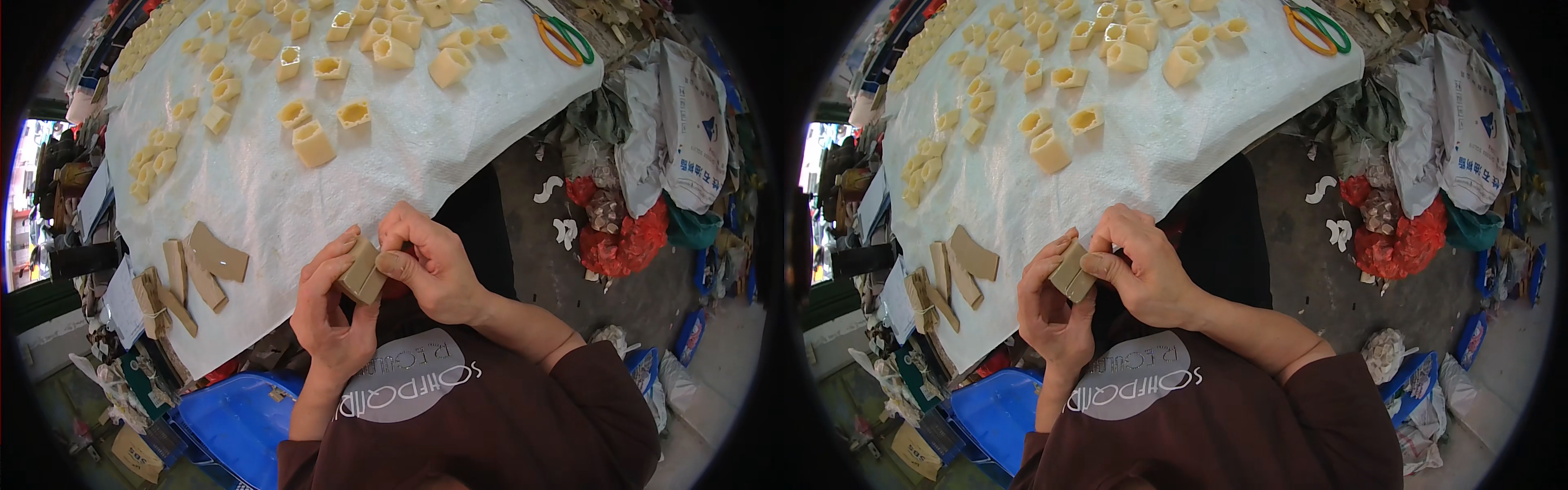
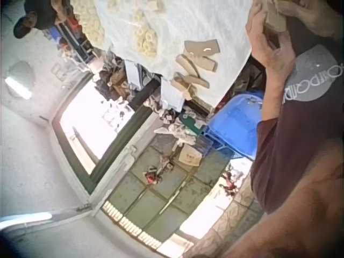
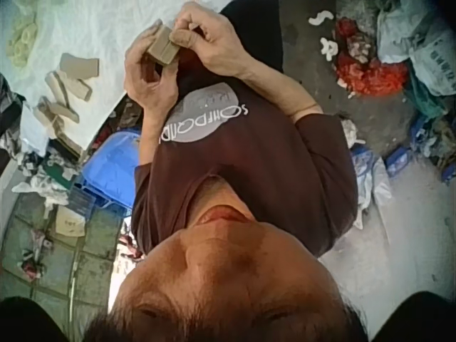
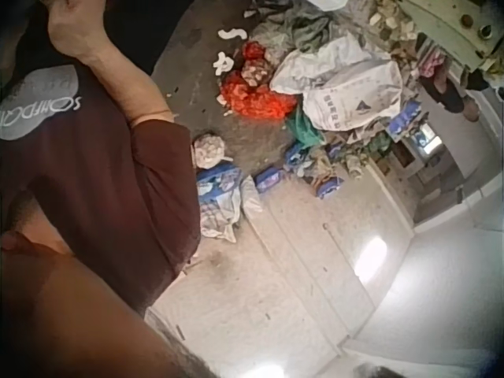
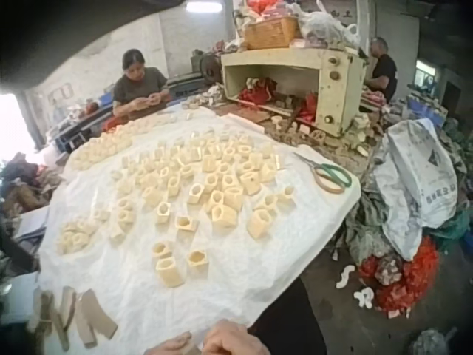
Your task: The person sands the edges of small, hollow, yellow plastic components using a piece of sandpaper. They hold each component in one hand and rub the sandpaper against the edges with the other hand, then place the finished piece on a white sheet on the table.
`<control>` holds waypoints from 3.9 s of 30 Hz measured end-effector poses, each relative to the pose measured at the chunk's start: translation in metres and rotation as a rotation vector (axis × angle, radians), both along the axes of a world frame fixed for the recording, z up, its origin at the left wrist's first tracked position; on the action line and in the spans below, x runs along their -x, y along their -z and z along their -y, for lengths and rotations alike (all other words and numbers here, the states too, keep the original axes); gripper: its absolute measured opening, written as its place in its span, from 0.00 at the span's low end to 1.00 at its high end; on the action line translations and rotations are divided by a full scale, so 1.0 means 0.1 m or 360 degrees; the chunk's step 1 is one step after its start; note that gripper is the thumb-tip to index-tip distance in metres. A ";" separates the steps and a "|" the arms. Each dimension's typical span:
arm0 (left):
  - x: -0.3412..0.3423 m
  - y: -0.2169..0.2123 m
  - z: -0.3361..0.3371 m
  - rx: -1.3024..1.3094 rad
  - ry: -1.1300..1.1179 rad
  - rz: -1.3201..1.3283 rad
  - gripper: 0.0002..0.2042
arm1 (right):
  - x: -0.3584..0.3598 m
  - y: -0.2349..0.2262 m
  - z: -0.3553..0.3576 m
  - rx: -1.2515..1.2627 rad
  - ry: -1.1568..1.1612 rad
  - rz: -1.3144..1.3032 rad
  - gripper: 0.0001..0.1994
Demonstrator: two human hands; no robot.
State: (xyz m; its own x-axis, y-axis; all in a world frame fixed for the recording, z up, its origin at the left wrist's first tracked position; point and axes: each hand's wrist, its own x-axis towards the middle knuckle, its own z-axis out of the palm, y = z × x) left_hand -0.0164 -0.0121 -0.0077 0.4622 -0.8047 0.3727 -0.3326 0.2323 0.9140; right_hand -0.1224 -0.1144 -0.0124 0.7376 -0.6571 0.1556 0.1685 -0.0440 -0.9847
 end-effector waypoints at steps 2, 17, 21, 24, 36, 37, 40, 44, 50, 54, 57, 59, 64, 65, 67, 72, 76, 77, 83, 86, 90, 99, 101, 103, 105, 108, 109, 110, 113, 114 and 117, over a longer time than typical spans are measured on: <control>0.00 -0.01 0.00 -0.0023 0.0004 0.0035 0.20 | -0.05 -0.03 -0.02 -0.0166 0.0060 0.0040 0.08; -0.01 0.01 0.04 0.0032 0.0016 -0.0012 0.22 | 0.04 -0.07 0.15 0.0258 -0.0255 -0.0064 0.08; -0.01 0.00 0.05 -0.0039 -0.0017 0.0075 0.22 | 0.00 -0.11 0.18 0.0518 -0.0172 -0.0043 0.09; -0.01 -0.01 0.02 -0.0142 0.0014 0.0110 0.21 | -0.01 -0.08 0.14 0.0426 -0.0141 -0.0008 0.08; -0.04 -0.06 -0.03 -0.0264 0.0012 0.0287 0.19 | -0.05 0.06 0.03 -0.0219 -0.0124 0.0094 0.10; -0.03 -0.05 -0.03 -0.0247 0.0009 0.0290 0.19 | -0.02 0.06 0.04 -0.0308 -0.0168 0.0045 0.10; -0.02 -0.04 -0.01 -0.0184 0.0021 0.0230 0.19 | 0.04 0.11 0.10 -0.0462 -0.0280 -0.0037 0.11; 0.01 0.02 0.00 -0.0060 -0.0003 0.0020 0.19 | 0.02 0.10 0.11 -0.0275 -0.0217 0.0135 0.10; -0.01 0.01 -0.02 -0.0133 0.0054 0.0044 0.20 | -0.01 0.05 0.04 -0.0102 -0.0033 0.0105 0.07; 0.00 0.01 0.00 -0.0076 0.0022 0.0026 0.20 | 0.01 -0.01 0.07 -0.0439 -0.0175 0.0002 0.09; 0.01 0.04 0.00 -0.0026 0.0033 0.0021 0.19 | 0.00 0.06 0.05 -0.0525 -0.0186 0.0089 0.09; 0.02 0.05 0.00 0.0012 0.0033 0.0010 0.19 | -0.01 0.10 0.07 -0.0584 -0.0260 0.0153 0.10; 0.09 0.02 0.01 0.0096 0.0059 -0.0126 0.18 | -0.02 0.09 0.14 -0.1264 -0.0516 0.0326 0.22; 0.10 0.01 0.01 0.0121 0.0065 -0.0203 0.18 | -0.03 0.09 0.14 -0.1358 -0.0570 0.0382 0.25; 0.11 -0.01 0.00 0.0101 0.0083 -0.0197 0.18 | -0.04 0.18 0.11 -0.1450 -0.0653 0.0467 0.27; 0.13 -0.01 0.01 0.0107 0.0085 -0.0205 0.20 | -0.01 0.19 0.11 -0.1496 -0.0667 0.0462 0.26; 0.15 0.01 0.02 0.0126 0.0067 -0.0244 0.21 | 0.01 0.18 0.07 -0.1350 -0.0572 0.0401 0.25; 0.14 0.01 0.03 0.0121 0.0050 -0.0252 0.21 | 0.01 0.18 0.07 -0.1277 -0.0548 0.0381 0.25; 0.11 0.08 0.08 0.0162 0.0061 -0.0225 0.20 | -0.02 0.03 0.03 -0.1124 -0.0443 0.0234 0.25; 0.10 0.10 0.11 0.0217 0.0003 -0.0101 0.21 | 0.04 0.03 0.10 -0.0857 -0.0318 0.0107 0.24; 0.04 0.15 0.15 0.0258 -0.0024 0.0069 0.25 | 0.09 -0.12 0.06 -0.0636 -0.0300 -0.0093 0.20; 0.10 0.20 0.19 0.0284 -0.0004 0.0115 0.25 | 0.06 -0.12 0.03 -0.0656 -0.0202 -0.0047 0.15; 0.10 0.21 0.18 0.0275 -0.0003 0.0127 0.26 | 0.06 -0.11 0.03 -0.0648 -0.0204 -0.0080 0.15; 0.10 0.22 0.18 0.0270 -0.0032 0.0185 0.27 | 0.06 -0.11 0.02 -0.0647 -0.0201 -0.0107 0.14; 0.10 0.23 0.18 0.0256 -0.0060 0.0250 0.27 | 0.05 -0.11 0.01 -0.0654 -0.0191 -0.0127 0.14; 0.11 0.24 0.18 0.0227 -0.0105 0.0346 0.26 | 0.03 -0.09 -0.01 -0.0528 -0.0138 -0.0139 0.13; 0.11 0.24 0.18 0.0214 -0.0120 0.0376 0.26 | 0.03 -0.08 -0.02 -0.0495 -0.0125 -0.0140 0.13; 0.11 0.23 0.18 0.0202 -0.0138 0.0407 0.26 | 0.03 -0.08 -0.03 -0.0461 -0.0115 -0.0140 0.13; 0.10 0.23 0.18 0.0186 -0.0152 0.0446 0.25 | 0.02 -0.12 -0.06 -0.0455 -0.0117 -0.0156 0.15; 0.10 0.24 0.18 0.0179 -0.0166 0.0450 0.25 | 0.02 -0.13 -0.07 -0.0467 -0.0123 -0.0163 0.16; 0.10 0.27 0.18 0.0198 -0.0225 0.0456 0.24 | 0.02 -0.12 -0.08 -0.0469 -0.0180 -0.0180 0.17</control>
State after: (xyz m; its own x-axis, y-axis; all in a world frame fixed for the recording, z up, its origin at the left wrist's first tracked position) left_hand -0.0262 -0.0305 -0.0347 0.4283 -0.6803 0.5947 -0.6085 0.2694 0.7464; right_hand -0.1248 -0.1064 -0.0004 0.8102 -0.5745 -0.1159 0.0450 0.2583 -0.9650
